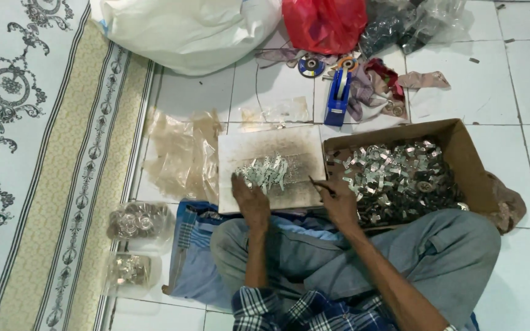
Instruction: The person sorts through small metal parts in a box, picking out specific pieces and placing them on a board and then into a plastic bag.
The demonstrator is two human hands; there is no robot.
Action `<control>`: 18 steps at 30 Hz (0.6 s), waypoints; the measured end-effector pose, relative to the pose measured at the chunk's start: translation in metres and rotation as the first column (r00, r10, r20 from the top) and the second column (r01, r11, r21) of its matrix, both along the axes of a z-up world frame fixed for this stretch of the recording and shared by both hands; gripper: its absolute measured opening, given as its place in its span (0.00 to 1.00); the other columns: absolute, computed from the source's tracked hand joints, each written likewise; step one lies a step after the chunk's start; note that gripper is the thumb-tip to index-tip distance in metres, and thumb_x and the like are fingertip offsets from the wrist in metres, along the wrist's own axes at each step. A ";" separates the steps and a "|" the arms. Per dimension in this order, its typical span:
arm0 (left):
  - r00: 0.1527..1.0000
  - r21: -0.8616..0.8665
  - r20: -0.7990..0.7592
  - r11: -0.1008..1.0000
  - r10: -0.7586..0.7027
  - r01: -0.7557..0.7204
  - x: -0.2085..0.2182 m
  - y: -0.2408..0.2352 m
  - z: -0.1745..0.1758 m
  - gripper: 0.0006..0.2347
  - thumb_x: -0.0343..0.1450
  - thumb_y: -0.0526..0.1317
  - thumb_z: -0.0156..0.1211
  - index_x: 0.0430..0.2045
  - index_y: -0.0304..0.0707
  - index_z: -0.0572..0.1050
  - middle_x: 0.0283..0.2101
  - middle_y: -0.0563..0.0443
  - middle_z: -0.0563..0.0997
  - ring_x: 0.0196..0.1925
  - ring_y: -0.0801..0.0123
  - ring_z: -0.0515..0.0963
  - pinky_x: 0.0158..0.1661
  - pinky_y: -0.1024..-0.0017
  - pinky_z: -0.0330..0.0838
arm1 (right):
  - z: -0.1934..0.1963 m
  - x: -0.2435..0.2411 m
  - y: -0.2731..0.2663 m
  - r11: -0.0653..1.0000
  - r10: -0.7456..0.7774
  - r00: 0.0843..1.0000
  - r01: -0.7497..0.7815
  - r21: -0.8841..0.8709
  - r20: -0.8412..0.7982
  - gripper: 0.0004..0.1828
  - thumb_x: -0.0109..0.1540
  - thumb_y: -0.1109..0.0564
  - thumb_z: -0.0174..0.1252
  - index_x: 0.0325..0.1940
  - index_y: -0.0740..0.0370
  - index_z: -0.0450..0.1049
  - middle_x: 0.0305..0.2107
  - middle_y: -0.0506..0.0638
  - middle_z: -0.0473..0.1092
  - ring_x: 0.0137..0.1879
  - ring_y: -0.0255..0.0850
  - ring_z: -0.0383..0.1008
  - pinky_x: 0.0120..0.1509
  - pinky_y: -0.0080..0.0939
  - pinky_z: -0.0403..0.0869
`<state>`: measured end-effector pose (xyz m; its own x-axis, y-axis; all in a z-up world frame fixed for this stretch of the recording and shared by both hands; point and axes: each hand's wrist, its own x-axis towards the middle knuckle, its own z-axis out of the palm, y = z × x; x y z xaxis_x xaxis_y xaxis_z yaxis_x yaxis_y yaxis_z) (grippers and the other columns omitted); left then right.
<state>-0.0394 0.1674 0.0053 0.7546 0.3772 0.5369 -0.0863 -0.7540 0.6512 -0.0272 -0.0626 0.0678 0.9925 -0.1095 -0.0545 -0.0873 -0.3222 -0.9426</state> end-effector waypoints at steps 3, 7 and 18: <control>0.895 -0.037 -0.368 0.958 0.253 -0.286 0.020 0.032 -0.043 0.25 0.79 0.41 0.48 0.73 0.37 0.54 0.73 0.38 0.60 0.77 0.53 0.57 0.75 0.51 0.40 | -0.004 0.016 0.045 0.997 0.067 0.992 -0.062 0.048 -0.108 0.13 0.63 0.57 0.62 0.51 0.60 0.83 0.38 0.62 0.79 0.44 0.53 0.80 0.46 0.53 0.80; 0.825 0.099 -0.537 0.984 0.177 -0.147 0.021 0.018 -0.029 0.26 0.80 0.49 0.42 0.72 0.34 0.56 0.75 0.34 0.58 0.78 0.49 0.53 0.74 0.47 0.34 | -0.036 0.037 0.078 0.989 0.144 0.975 -0.144 0.014 -0.170 0.17 0.61 0.57 0.60 0.54 0.56 0.82 0.42 0.60 0.79 0.49 0.56 0.80 0.50 0.56 0.79; 0.945 0.285 -0.317 0.959 0.080 0.014 0.013 -0.045 0.002 0.24 0.77 0.43 0.48 0.69 0.31 0.62 0.68 0.32 0.69 0.70 0.47 0.67 0.70 0.53 0.54 | -0.022 0.026 0.075 0.980 0.200 0.974 -0.197 0.039 -0.102 0.20 0.65 0.55 0.55 0.61 0.57 0.78 0.53 0.63 0.76 0.62 0.61 0.73 0.66 0.61 0.71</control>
<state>-0.0268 0.1227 0.0068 0.8939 0.2753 0.3537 0.1205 -0.9077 0.4020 -0.0013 0.0124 0.0454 0.9828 0.0924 -0.1598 -0.1232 -0.3165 -0.9406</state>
